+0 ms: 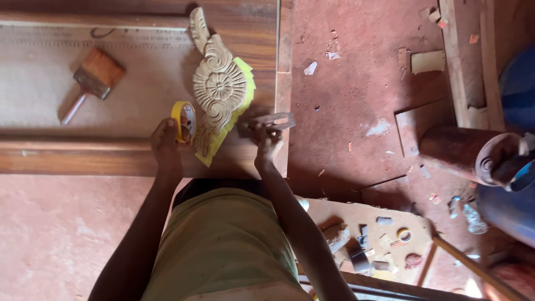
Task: The person applies yellow masking tape to a wooden surface around a carved floral design. They use a metal scraper to press the tape firmly into the grooves of the carving and smooth it against the wood.
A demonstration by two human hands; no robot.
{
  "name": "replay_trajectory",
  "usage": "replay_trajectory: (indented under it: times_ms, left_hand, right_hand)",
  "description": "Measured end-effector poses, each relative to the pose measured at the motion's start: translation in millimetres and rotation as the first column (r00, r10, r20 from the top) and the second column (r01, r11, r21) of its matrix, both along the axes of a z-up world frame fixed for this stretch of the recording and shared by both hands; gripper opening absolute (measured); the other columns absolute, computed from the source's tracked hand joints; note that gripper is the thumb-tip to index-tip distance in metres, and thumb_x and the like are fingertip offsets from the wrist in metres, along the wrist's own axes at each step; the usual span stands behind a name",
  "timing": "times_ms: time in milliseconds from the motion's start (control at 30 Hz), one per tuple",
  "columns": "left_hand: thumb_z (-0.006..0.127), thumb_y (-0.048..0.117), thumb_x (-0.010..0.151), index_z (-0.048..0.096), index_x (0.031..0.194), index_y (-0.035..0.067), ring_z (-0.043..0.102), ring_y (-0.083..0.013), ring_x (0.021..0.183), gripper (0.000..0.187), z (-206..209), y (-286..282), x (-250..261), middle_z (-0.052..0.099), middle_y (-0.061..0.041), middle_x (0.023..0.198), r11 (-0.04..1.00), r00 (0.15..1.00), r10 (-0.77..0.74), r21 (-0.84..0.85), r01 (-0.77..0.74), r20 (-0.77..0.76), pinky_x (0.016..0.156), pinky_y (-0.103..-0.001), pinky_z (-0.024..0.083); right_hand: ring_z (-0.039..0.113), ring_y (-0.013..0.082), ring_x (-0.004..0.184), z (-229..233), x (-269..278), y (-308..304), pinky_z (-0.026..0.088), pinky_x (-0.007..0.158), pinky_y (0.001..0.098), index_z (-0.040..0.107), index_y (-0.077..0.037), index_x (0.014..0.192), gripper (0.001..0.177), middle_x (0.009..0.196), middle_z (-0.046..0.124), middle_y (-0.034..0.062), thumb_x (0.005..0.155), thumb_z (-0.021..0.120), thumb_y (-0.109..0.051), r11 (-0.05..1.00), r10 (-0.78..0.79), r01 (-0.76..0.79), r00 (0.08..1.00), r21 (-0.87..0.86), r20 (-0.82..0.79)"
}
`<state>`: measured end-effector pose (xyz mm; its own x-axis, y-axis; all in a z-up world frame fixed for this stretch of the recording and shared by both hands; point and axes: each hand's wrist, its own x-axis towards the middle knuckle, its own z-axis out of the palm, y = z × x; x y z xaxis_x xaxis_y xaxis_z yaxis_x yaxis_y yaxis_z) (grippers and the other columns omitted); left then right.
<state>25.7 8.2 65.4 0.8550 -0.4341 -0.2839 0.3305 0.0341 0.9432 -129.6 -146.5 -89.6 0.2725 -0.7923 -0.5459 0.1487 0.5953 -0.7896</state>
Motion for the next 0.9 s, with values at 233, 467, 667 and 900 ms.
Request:
replay_trajectory:
  times_ms: [233, 467, 667, 900]
  left_hand:
    - [0.05, 0.023, 0.112, 0.065, 0.108, 0.0, 0.054, -0.0115, 0.071, 0.028, -23, 27, 17, 0.059, -0.004, 0.079, 0.993, 1.0, 0.001, -0.115, -0.004, -0.021, 0.068, -0.029, 0.048]
    - [0.05, 0.021, 0.114, 0.065, 0.107, -0.001, 0.055, -0.0114, 0.07, 0.028, -40, 39, 34, 0.059, -0.004, 0.078, 0.994, 0.996, -0.02, -0.106, 0.01, -0.087, 0.067, -0.028, 0.048]
    - [0.051, 0.021, 0.112, 0.066, 0.108, -0.001, 0.055, -0.0104, 0.068, 0.028, -43, 28, 38, 0.06, -0.004, 0.077, 0.991, 0.988, -0.091, -0.11, 0.078, -0.123, 0.063, -0.026, 0.046]
    - [0.054, 0.021, 0.108, 0.065, 0.102, 0.001, 0.053, -0.0103, 0.058, 0.024, -46, 24, 19, 0.058, -0.005, 0.07, 0.974, 0.969, -0.063, -0.226, 0.008, -0.239, 0.052, -0.026, 0.043]
  right_hand:
    - [0.074, 0.027, 0.09, -15, 33, -7, 0.068, 0.068, 0.0403, 0.05, -0.003, 0.12, 0.048, 0.108, 0.068, 0.017, 0.081, 0.079, -0.004, 0.992, -0.111, 0.11, 0.994, -0.059, -0.015]
    - [0.074, 0.0226, 0.085, -34, 35, 0, 0.07, 0.067, 0.0378, 0.052, -0.004, 0.123, 0.043, 0.102, 0.067, 0.0161, 0.087, 0.076, -0.009, 0.941, -0.049, -0.005, 0.988, -0.337, -0.15]
    - [0.071, 0.0217, 0.08, -24, 34, -11, 0.067, 0.062, 0.0369, 0.056, -0.001, 0.111, 0.034, 0.1, 0.067, 0.0149, 0.087, 0.08, -0.008, 0.975, -0.033, 0.005, 0.992, -0.221, -0.123]
    - [0.072, 0.0165, 0.075, -12, -15, -13, 0.061, 0.06, 0.0302, 0.057, -0.012, 0.114, 0.041, 0.097, 0.071, 0.0082, 0.078, 0.078, -0.009, 0.887, 0.455, -0.46, 0.848, 0.051, -0.273]
